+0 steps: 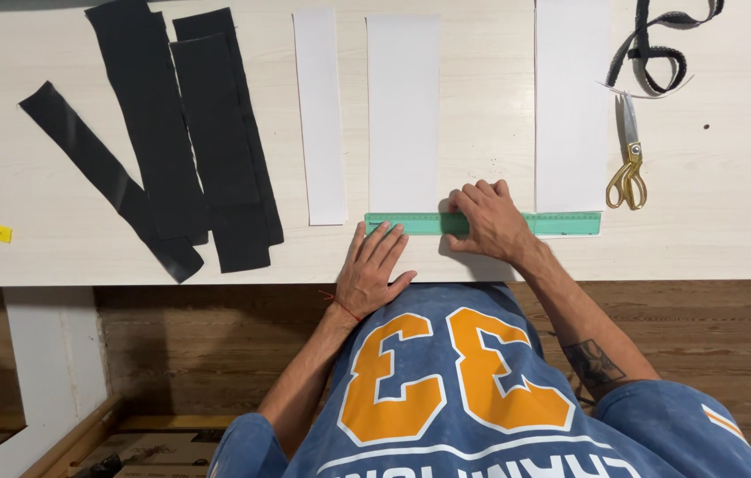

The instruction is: Measuring and cutting strips of material using a ruler and scissors

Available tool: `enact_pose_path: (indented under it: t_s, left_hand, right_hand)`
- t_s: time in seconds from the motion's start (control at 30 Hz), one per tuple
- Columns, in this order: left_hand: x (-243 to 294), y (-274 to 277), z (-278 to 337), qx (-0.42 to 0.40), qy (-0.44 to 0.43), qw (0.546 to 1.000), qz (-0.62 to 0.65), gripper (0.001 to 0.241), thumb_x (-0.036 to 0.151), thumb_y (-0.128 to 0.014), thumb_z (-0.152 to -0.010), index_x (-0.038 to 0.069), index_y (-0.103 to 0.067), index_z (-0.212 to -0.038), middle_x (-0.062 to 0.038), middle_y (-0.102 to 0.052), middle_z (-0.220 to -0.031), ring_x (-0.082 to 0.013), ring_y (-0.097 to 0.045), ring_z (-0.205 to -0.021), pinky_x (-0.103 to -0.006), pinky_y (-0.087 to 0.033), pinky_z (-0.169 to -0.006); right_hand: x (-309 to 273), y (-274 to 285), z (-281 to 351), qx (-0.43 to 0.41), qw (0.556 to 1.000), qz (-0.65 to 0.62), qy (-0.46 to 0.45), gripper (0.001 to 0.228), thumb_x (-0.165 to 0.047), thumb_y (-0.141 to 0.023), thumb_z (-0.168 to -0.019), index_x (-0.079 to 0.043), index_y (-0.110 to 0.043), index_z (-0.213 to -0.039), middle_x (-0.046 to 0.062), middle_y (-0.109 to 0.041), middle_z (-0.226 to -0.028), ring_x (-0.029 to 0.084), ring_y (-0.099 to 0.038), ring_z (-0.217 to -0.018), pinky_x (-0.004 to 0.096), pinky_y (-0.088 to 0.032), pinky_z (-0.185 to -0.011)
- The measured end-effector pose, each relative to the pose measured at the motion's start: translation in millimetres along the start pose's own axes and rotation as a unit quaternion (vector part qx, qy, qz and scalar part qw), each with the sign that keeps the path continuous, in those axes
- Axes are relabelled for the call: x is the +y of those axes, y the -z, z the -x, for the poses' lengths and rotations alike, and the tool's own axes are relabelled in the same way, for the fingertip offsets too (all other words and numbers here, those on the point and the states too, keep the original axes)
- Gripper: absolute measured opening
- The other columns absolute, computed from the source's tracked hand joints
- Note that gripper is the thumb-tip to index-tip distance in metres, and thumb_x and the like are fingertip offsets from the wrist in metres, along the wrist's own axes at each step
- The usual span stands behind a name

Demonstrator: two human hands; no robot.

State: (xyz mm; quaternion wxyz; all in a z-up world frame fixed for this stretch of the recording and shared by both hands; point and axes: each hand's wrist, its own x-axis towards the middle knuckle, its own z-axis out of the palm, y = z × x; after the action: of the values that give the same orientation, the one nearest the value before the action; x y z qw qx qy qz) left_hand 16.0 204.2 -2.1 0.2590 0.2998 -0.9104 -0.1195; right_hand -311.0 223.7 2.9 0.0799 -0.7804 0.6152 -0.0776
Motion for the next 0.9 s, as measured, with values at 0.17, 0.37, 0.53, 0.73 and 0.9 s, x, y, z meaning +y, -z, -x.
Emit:
enact_pose_path:
  t_s: [0.17,0.37,0.53,0.73,0.9]
  left_hand:
    - [-1,-2,1,-0.006,0.005,1.0,-0.002,0.066,0.058,-0.07,-0.111,0.011,-0.072,-0.158,-0.01,-0.067,-0.168,-0.0321,-0.06,-0.16,-0.0652,-0.036,-0.143]
    - [2,-3,-2,0.006,0.009,1.0,-0.017,0.064,0.058,-0.07,-0.11,0.011,-0.075,-0.154,-0.009,-0.07,-0.164,-0.0307,-0.063,-0.157,-0.0634,-0.038,-0.143]
    - [-3,-1,-2,-0.005,0.005,1.0,-0.018,0.065,0.06,-0.068,-0.11,0.013,-0.075,-0.154,-0.008,-0.071,-0.164,-0.0292,-0.063,-0.157,-0.0619,-0.038,-0.143]
    - [-17,-3,2,-0.027,-0.006,1.0,0.0,0.066,0.063,-0.067,-0.11,0.016,-0.073,-0.157,-0.005,-0.069,-0.166,-0.0267,-0.062,-0.157,-0.0598,-0.038,-0.143]
    - [-28,-4,6,-0.046,-0.029,0.999,0.007,0.066,0.064,-0.066,-0.11,0.019,-0.071,-0.158,-0.003,-0.068,-0.167,-0.0247,-0.062,-0.158,-0.0593,-0.039,-0.142]
  right_hand:
    - [-1,17,-3,-0.08,0.993,-0.08,-0.032,0.053,-0.06,-0.082,-0.091,-0.025,-0.067,-0.127,0.0,-0.064,-0.105,0.024,-0.068,-0.107,0.044,-0.047,-0.1]
    - [11,0,-2,0.117,0.63,-0.709,-0.294,0.039,0.006,-0.049,-0.099,-0.003,-0.059,-0.136,0.011,-0.063,-0.119,0.021,-0.072,-0.111,0.033,-0.059,-0.088]
    - [-37,27,-23,0.16,0.584,-0.723,-0.334,0.032,0.008,-0.062,-0.11,0.008,-0.066,-0.142,0.021,-0.071,-0.129,0.033,-0.082,-0.124,0.038,-0.071,-0.109]
    - [-68,9,-34,0.158,0.551,-0.736,-0.361,0.043,0.006,-0.08,-0.104,0.005,-0.064,-0.144,0.022,-0.081,-0.115,0.038,-0.087,-0.111,0.046,-0.078,-0.099]
    - [-93,17,-54,0.091,0.662,-0.64,-0.379,0.036,0.0,-0.098,-0.092,0.004,-0.078,-0.121,0.019,-0.085,-0.103,0.028,-0.087,-0.095,0.041,-0.079,-0.083]
